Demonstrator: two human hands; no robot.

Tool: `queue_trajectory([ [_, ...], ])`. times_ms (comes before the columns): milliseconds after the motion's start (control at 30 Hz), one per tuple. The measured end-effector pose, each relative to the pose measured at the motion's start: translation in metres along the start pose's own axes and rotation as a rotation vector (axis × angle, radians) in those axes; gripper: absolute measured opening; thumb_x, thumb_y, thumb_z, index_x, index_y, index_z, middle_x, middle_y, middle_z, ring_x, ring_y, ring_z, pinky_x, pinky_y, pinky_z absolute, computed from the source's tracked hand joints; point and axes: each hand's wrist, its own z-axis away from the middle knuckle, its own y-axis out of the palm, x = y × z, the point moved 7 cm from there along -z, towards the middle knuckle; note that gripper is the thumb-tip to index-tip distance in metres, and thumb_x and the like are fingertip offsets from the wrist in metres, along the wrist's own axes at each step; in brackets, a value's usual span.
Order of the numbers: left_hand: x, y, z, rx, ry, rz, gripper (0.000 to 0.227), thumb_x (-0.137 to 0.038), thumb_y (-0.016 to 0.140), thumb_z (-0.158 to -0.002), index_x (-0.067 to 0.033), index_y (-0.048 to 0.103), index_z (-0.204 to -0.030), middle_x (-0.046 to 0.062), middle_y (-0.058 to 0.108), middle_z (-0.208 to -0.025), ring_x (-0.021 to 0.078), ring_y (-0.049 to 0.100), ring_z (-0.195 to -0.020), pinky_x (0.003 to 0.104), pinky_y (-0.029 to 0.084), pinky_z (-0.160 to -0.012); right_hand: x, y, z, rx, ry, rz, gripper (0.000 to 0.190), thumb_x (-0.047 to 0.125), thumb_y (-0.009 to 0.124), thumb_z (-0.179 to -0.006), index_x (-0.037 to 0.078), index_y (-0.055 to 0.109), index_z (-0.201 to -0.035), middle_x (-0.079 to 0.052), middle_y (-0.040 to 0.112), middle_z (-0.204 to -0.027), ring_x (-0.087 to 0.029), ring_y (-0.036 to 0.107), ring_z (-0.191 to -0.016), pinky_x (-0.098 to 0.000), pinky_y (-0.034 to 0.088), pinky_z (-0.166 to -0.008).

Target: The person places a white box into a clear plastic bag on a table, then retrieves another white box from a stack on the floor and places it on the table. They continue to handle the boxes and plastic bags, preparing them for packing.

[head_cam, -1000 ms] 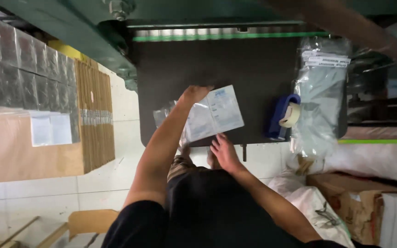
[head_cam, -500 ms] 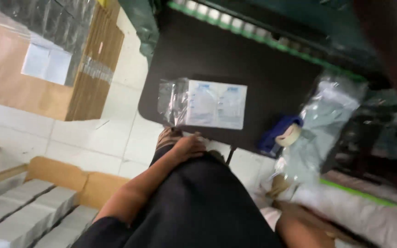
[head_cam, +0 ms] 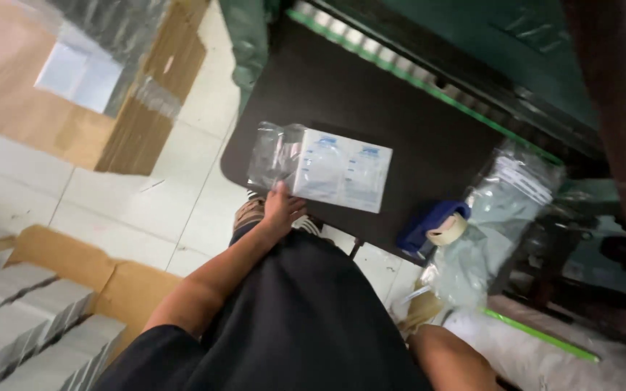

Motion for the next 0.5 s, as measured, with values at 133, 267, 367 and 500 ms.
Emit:
queue_trajectory([
  [133,-0.026,0.011,0.009,-0.126,0.068,-0.078,0.063,-0.058,0.047,-0.106,-0.0176,0.028,-0.149,0.03,0.054,-0.132,0.0519,0.066,-0.111,0.069,0.054,-0.091,0.097,-0.046,-0.039,-0.058,-0.019,-0.159,0.028,0.046,0.059,-0.104,0.024,0.064,-0.122,-0.001,0.066,-0.116,-0.021,0.064,-0.106,-0.0403,0.049,-0.092],
  [267,-0.097,0.048,0.083,-0.452,0.25,-0.516,0.066,-0.07,0.055,-0.095,-0.0175,0.051,-0.136,0.017,0.066,-0.132,0.0345,0.064,-0.126,0.05,0.05,-0.109,0.171,-0.082,-0.081,-0.107,-0.028,-0.313,0.032,0.044,0.06,-0.106,0.023,0.064,-0.129,-0.003,0.067,-0.123,-0.023,0.065,-0.112,-0.0414,0.05,-0.097],
  [367,-0.084,0.021,-0.043,-0.441,0.273,-0.308,0.08,-0.066,0.068,-0.092,-0.0113,0.043,-0.145,0.017,0.077,-0.102,0.0257,0.079,-0.085,0.042,0.063,-0.068,0.199,-0.101,-0.131,-0.154,-0.036,-0.441,0.035,0.043,0.061,-0.107,0.022,0.064,-0.134,-0.004,0.068,-0.128,-0.024,0.066,-0.117,-0.0423,0.051,-0.101],
  [500,-0.112,0.062,-0.054,-0.37,0.327,-0.599,0.084,-0.078,0.053,-0.093,-0.0198,0.04,-0.152,0.025,0.057,-0.147,0.0407,0.056,-0.136,0.052,0.046,-0.114,0.07,0.041,-0.255,0.007,0.008,-0.25,0.043,0.053,0.066,-0.1,0.025,0.069,-0.132,-0.002,0.071,-0.128,-0.025,0.065,-0.122,-0.0424,0.052,-0.103],
])
